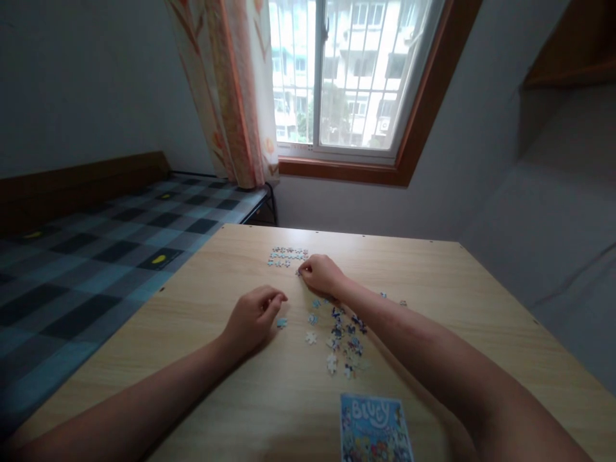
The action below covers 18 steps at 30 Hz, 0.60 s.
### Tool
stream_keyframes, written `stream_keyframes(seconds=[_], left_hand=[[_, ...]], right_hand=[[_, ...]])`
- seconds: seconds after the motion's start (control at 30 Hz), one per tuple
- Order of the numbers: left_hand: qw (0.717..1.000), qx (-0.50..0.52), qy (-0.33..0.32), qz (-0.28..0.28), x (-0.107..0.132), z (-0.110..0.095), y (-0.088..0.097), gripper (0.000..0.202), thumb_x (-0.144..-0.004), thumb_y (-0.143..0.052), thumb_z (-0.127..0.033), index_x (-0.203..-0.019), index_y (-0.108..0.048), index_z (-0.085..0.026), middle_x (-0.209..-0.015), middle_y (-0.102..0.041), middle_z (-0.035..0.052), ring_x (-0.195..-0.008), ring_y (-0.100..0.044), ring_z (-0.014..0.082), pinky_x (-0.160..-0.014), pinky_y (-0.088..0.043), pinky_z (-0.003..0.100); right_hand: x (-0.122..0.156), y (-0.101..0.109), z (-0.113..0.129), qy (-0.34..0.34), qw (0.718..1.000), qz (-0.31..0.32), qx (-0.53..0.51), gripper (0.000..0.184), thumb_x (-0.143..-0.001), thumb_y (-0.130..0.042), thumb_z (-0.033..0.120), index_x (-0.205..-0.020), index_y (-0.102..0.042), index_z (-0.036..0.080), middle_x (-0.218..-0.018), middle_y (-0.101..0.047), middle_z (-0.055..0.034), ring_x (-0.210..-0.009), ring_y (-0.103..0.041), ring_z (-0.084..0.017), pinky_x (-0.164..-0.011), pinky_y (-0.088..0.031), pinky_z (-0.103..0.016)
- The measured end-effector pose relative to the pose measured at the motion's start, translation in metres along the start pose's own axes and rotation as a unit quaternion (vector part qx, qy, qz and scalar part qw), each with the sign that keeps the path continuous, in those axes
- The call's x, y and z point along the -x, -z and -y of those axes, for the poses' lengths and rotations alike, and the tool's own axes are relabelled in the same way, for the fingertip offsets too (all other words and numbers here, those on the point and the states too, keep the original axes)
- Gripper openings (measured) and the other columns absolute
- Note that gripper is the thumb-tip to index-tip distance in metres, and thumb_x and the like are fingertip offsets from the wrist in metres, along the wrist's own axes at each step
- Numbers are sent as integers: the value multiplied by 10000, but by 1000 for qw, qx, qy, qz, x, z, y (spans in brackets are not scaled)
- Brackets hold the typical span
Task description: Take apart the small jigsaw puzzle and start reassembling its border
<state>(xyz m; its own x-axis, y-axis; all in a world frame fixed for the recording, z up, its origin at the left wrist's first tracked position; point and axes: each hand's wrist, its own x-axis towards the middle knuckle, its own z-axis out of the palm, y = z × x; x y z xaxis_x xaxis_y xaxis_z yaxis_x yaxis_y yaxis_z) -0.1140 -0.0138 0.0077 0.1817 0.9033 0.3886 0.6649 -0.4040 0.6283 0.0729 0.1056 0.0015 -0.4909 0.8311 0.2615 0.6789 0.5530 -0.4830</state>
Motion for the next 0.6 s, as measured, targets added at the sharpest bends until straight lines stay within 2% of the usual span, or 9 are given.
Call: stream_keyframes(seconds=[0.17, 0.33, 0.47, 0.53, 0.6], left_hand=[[987, 91, 111, -65, -11, 12, 2, 328, -883, -475, -383, -746, -698, -185, -700, -681, 32, -710, -618, 205, -666, -442, 307], [985, 106, 125, -59, -11, 12, 3, 332, -851, -485, -412, -736, -701, -187, -719, -696, 40, -745, -627, 223, -692, -445, 320], [983, 115, 130, -63, -11, 11, 3, 332, -840, -491, -414, -730, -701, -182, -699, -686, 37, -723, -615, 215, -690, -441, 315], [980, 127, 135, -77, -12, 11, 3, 327, -832, -498, -414, -721, -699, -181, -685, -676, 32, -715, -608, 209, -684, -442, 308], [975, 142, 145, -96, -13, 12, 2, 318, -827, -502, -408, -718, -696, -180, -678, -667, 27, -705, -602, 201, -674, -443, 298]], right_hand=[[-10, -5, -1, -27, 1000, 12, 1, 276, -897, -547, 165, -988, -808, 178, -1062, -764, -87, -958, -697, -191, -905, -496, -255], [-14, -9, 4, -55, 998, 9, 7, 279, -922, -546, 184, -1039, -798, 205, -1108, -754, -84, -1023, -695, -216, -940, -500, -295], [-14, -9, 4, -77, 996, -1, -38, 289, -924, -553, 193, -1104, -780, 193, -1128, -747, -90, -1021, -695, -204, -939, -501, -297], [-10, -5, 5, -65, 995, -8, -70, 287, -925, -555, 191, -1106, -777, 185, -1103, -754, -90, -986, -694, -182, -922, -499, -283], [1, 2, 10, -18, 997, -1, -77, 275, -919, -562, 185, -1080, -785, 189, -1006, -764, -80, -891, -682, -161, -857, -500, -270]])
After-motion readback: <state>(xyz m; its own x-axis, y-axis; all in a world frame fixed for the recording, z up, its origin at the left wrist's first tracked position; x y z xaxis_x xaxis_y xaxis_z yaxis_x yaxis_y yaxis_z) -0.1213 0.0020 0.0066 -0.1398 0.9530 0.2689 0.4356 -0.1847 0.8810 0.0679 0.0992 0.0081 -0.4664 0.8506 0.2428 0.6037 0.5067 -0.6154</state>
